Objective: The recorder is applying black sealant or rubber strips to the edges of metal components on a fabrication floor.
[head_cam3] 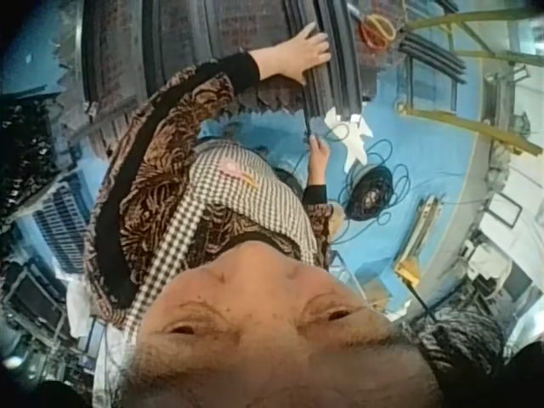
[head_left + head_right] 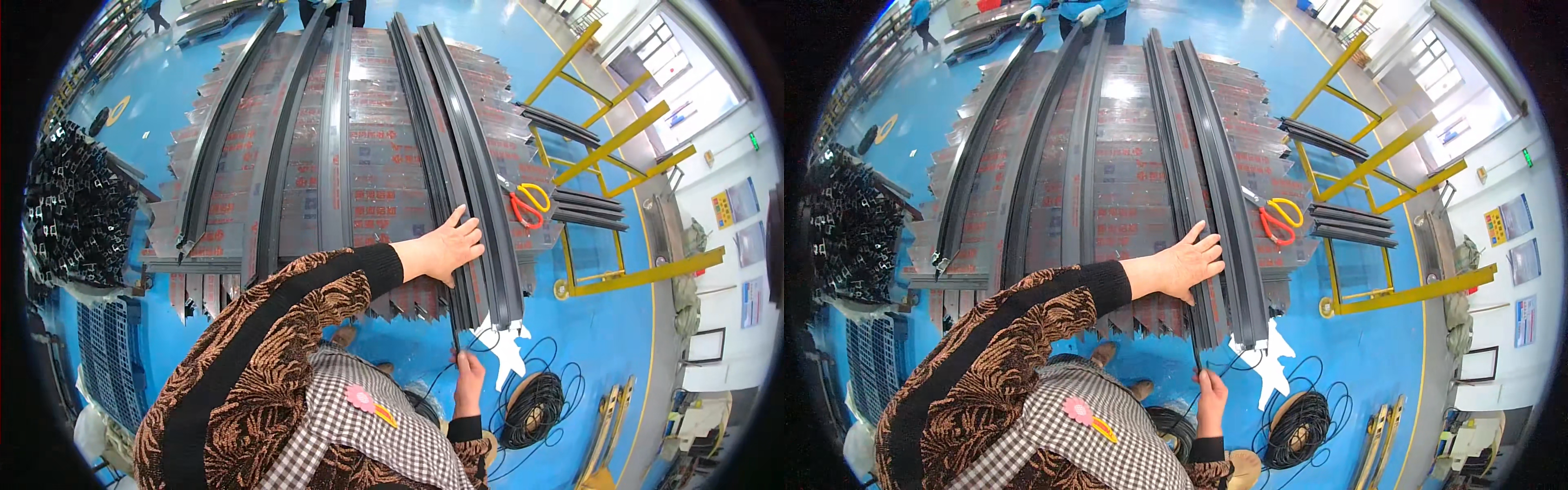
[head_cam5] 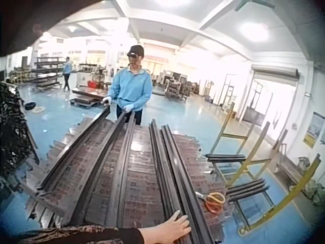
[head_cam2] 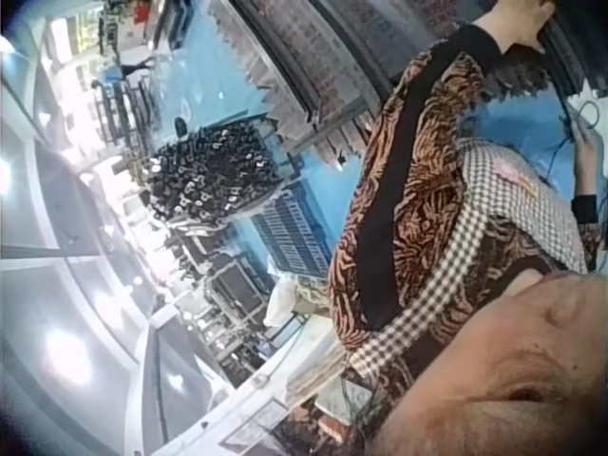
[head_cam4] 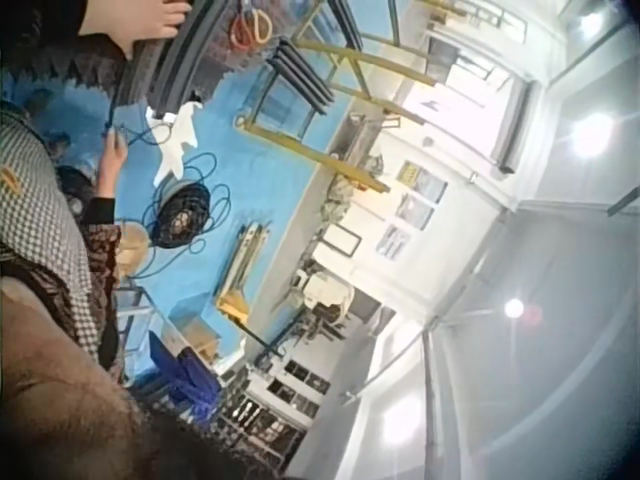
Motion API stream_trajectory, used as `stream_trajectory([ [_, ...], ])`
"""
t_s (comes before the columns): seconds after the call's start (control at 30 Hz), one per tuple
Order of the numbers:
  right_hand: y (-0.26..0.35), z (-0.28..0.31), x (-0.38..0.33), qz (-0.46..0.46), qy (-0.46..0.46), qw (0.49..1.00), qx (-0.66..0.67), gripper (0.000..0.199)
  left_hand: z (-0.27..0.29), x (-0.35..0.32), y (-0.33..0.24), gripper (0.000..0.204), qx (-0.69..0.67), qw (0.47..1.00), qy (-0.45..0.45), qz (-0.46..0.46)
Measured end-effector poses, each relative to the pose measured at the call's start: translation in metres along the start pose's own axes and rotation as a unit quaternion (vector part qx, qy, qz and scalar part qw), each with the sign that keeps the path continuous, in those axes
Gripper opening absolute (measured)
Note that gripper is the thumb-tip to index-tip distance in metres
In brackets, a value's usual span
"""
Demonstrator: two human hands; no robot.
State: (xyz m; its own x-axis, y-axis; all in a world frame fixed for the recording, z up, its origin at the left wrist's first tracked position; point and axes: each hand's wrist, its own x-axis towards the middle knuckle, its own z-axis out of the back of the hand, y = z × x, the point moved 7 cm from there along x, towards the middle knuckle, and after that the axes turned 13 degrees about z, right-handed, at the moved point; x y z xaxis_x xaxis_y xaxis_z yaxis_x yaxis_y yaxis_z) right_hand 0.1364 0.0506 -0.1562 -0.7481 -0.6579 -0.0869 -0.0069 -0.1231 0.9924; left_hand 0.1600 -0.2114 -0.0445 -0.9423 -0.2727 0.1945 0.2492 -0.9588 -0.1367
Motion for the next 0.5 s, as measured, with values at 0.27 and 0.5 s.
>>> stream_trajectory([
  [0.27,0.008,-0.015,0.011,0.02,0.018,1.0,-0.007,0.015,0.001,0.0,-0.001,0.076,-0.003,1.0,0.005,-0.002],
  [0.5,0.001,0.014,0.0,0.075,0.043,0.989,-0.12,0.011,0.001,0.0,-0.004,0.074,0.003,1.0,-0.029,-0.003],
])
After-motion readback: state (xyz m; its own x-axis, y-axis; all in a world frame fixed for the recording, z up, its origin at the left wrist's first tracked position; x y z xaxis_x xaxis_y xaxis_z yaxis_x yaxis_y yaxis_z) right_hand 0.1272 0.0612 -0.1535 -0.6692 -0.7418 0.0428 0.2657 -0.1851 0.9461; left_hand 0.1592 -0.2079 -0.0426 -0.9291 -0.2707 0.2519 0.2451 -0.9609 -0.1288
